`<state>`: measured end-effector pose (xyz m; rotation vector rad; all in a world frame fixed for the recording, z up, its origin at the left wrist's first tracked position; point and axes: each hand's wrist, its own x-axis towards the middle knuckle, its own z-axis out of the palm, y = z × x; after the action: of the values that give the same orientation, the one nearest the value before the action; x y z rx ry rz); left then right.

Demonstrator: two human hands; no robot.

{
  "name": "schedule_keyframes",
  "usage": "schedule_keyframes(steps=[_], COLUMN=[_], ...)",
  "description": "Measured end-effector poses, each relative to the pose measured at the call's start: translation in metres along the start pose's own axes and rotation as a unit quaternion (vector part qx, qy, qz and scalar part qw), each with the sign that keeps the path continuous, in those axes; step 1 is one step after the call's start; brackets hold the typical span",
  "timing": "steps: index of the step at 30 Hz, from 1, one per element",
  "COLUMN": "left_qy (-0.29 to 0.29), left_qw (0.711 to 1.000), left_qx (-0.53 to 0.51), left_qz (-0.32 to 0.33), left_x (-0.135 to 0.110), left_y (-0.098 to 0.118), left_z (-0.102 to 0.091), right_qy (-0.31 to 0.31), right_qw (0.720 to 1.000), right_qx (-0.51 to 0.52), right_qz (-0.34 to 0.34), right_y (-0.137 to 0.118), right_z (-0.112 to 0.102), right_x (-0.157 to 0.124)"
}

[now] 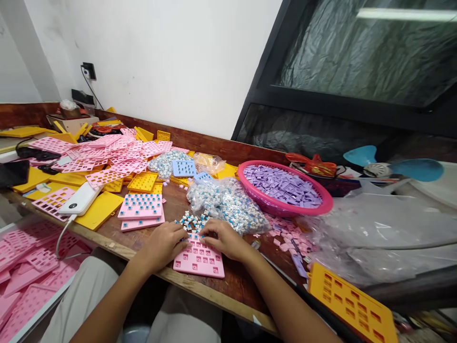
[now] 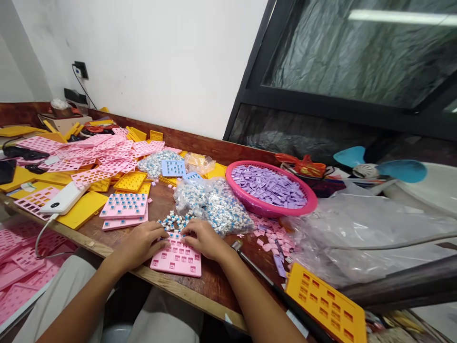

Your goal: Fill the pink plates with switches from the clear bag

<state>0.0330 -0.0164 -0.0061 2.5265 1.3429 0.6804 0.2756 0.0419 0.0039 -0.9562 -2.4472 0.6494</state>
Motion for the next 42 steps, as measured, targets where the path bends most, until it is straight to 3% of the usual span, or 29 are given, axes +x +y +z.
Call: schedule_keyframes(steps=[7,16,23,30,33,37,42], left_qy=[0.036,0.032,0.021,0.023,0.020,0.025,0.017], left_qw=[0.996,0.989,0.988,0.994,0.994,0.997,0.998], left_qx=[0.069,-0.080,-0.131,-0.105,-0.097,-0.056,-0.012], left_qz=[-0.031,-0.118,-0.085,-0.036,-0.035,-0.041,-0.058], left_x=[0.002,-0.003,-0.003,-0.003,-0.003,-0.001,0.001], left_y=[0.009,-0.002,-0.005,-0.005,-0.004,-0.004,-0.003], left_z=[0.016,0.010,0.005,0.004,0.004,0.011,0.017], right_qy=[0.023,0.028,0.007,0.012,0.018,0.083,0.061], right_qw=[0.999,0.999,1.000,0.999,0.999,0.995,0.996], right_qx=[-0.020,-0.014,0.013,-0.022,0.014,-0.022,-0.053], right_qz=[0.021,0.029,0.027,0.028,0.030,0.045,0.042], right_y=[-0.002,-0.005,-0.003,0.000,0.000,0.006,0.011], right_z=[0.007,0.010,0.009,0.015,0.011,0.012,0.020], right_x=[0.001,0.002,0.002,0.001,0.001,0.004,0.008])
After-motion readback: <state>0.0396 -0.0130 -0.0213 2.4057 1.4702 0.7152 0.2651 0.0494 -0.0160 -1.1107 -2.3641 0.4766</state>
